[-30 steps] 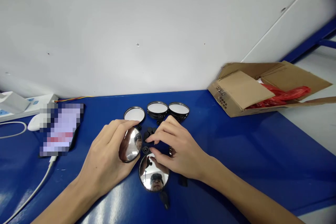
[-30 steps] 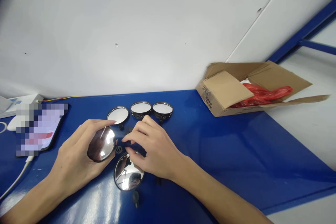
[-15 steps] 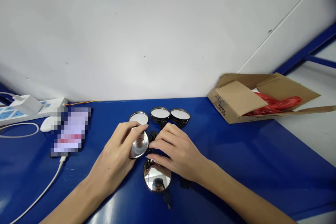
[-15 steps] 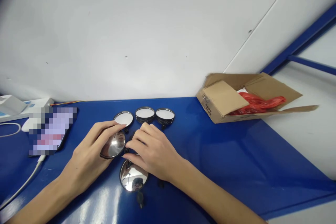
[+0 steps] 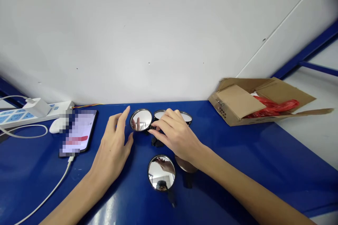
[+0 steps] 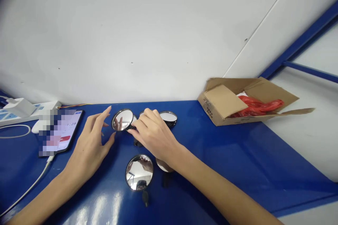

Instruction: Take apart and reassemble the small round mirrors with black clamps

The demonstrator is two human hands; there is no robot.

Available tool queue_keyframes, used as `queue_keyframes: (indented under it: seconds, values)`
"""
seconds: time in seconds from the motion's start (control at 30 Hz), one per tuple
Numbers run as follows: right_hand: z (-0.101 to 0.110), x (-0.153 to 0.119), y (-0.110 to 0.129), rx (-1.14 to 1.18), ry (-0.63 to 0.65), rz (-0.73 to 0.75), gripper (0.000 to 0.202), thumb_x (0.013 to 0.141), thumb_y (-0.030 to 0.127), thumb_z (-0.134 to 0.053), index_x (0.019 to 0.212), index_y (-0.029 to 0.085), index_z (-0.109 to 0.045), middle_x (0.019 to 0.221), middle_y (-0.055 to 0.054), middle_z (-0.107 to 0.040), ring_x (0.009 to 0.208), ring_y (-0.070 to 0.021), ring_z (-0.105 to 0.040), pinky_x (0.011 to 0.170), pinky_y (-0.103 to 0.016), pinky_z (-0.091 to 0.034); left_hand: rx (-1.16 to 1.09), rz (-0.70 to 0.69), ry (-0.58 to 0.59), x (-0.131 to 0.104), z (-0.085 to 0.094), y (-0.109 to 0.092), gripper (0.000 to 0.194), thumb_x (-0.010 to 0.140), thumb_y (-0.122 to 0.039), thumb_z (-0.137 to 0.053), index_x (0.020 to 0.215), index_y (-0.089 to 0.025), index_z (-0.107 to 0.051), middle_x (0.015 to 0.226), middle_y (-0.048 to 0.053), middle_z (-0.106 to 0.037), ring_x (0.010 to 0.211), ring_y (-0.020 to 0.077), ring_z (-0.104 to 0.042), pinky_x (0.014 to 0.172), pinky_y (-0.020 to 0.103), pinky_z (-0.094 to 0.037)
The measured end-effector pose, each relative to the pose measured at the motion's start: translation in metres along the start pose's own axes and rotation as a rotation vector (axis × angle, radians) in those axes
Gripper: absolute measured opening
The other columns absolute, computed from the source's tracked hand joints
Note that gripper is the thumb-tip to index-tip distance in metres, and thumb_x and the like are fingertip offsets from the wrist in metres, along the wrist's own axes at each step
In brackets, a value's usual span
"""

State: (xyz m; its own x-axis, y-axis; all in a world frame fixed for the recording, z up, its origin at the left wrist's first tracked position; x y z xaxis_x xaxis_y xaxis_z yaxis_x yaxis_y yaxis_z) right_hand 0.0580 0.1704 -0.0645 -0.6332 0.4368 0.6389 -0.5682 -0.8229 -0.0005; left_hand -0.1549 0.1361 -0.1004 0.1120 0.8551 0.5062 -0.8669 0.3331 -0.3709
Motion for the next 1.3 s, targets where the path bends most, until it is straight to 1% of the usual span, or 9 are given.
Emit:
queue_keyframes:
  seconds: [0.13,0.33,0.67,0.97,1.07,1.1,1.17,1.2,1.3]
  values:
    - [-0.018,0.005,-0.001,0.005,0.087,-0.098,0.02,0.113,0.026,-0.07,0.098,0.013,-0.075,0.088,-0.006,-0.074,0.088,-0.0232,-0.059,0.084,-0.039,-0.044,0.095,-0.001,0.001,-0.001,-0.006,0.006,0.07,0.111,-0.021,-0.049,0.177,-0.015,-0.028,0.145,0.024,-0.057,0.128,0.0407,-0.065,0.105,0.062,-0.063]
    - [-0.026,0.004,0.0,0.029,0.111,-0.194,0.027,0.107,0.033,-0.08,0.087,0.017,-0.072,0.082,-0.005,-0.075,0.084,-0.0221,-0.061,0.085,-0.038,-0.045,0.15,-0.03,0.018,-0.002,-0.008,0.002,0.06,0.114,-0.021,-0.042,0.173,-0.013,-0.033,0.14,0.023,-0.061,0.124,0.0395,-0.064,0.103,0.062,-0.062]
    - [-0.038,0.003,-0.009,0.069,0.177,-0.109,0.017,0.105,0.029,-0.083,0.097,0.015,-0.079,0.086,-0.004,-0.078,0.095,-0.0245,-0.067,0.097,-0.04,-0.045,0.092,-0.011,0.05,0.0,-0.008,-0.003,0.054,0.116,-0.026,-0.046,0.169,-0.016,-0.037,0.142,0.02,-0.059,0.128,0.0385,-0.065,0.108,0.061,-0.061]
    - [-0.003,-0.007,-0.01,0.134,0.11,-0.113,0.017,0.113,0.023,-0.07,0.1,0.016,-0.078,0.08,-0.002,-0.073,0.085,-0.0218,-0.062,0.085,-0.039,-0.04,-0.037,-0.005,0.061,0.002,-0.002,-0.006,0.047,0.116,-0.028,-0.05,0.162,-0.02,-0.046,0.145,0.019,-0.057,0.131,0.0356,-0.064,0.111,0.06,-0.058]
    - [0.013,-0.023,-0.015,0.217,0.055,-0.127,0.019,0.114,0.019,-0.064,0.099,0.017,-0.076,0.076,0.0,-0.069,0.077,-0.0189,-0.058,0.079,-0.038,-0.039,-0.182,-0.192,0.204,0.001,0.01,-0.025,0.044,0.109,-0.036,-0.068,0.152,-0.033,-0.059,0.145,0.01,-0.063,0.134,0.0294,-0.065,0.115,0.048,-0.057]
    - [0.017,-0.029,-0.018,0.226,0.026,-0.147,0.02,0.114,0.018,-0.063,0.098,0.017,-0.076,0.074,0.001,-0.066,0.073,-0.0176,-0.056,0.077,-0.038,-0.038,-0.319,-0.298,0.36,-0.002,0.011,-0.035,0.051,0.105,-0.039,-0.076,0.153,-0.035,-0.059,0.149,0.01,-0.063,0.138,0.0314,-0.063,0.117,0.05,-0.055]
    - [0.021,-0.04,-0.024,0.234,-0.016,-0.19,0.02,0.113,0.016,-0.062,0.097,0.018,-0.074,0.07,0.004,-0.062,0.068,-0.0154,-0.052,0.074,-0.038,-0.036,-0.492,-0.33,0.541,-0.008,0.013,-0.047,0.092,0.082,-0.055,-0.099,0.159,-0.036,-0.053,0.154,0.011,-0.065,0.141,0.0362,-0.061,0.123,0.054,-0.051]
    - [0.022,-0.044,-0.026,0.238,-0.023,-0.205,0.021,0.113,0.016,-0.062,0.096,0.018,-0.074,0.069,0.004,-0.06,0.066,-0.0147,-0.05,0.072,-0.037,-0.035,-0.493,-0.34,0.612,-0.011,0.012,-0.052,0.097,0.08,-0.055,-0.1,0.162,-0.037,-0.05,0.156,0.01,-0.066,0.144,0.0374,-0.06,0.126,0.057,-0.048]
    - [0.022,-0.051,-0.028,0.256,0.002,-0.207,0.022,0.114,0.016,-0.059,0.097,0.018,-0.073,0.068,0.005,-0.058,0.065,-0.0142,-0.049,0.072,-0.037,-0.037,-0.339,-0.385,0.718,-0.019,0.002,-0.058,0.083,0.09,-0.05,-0.094,0.162,-0.04,-0.053,0.156,0.007,-0.07,0.142,0.0378,-0.065,0.125,0.065,-0.048]
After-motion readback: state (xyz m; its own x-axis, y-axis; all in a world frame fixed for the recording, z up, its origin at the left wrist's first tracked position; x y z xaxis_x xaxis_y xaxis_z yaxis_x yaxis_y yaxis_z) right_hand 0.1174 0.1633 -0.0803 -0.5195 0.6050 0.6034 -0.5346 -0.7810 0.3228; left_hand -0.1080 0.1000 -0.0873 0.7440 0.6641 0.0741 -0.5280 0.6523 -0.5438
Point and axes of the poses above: each hand's wrist, its own x-axis towards the middle knuckle, its own z-axis out of the back of the hand, y = z × x, the point moved 4 cm from there along x, towards the middle knuckle
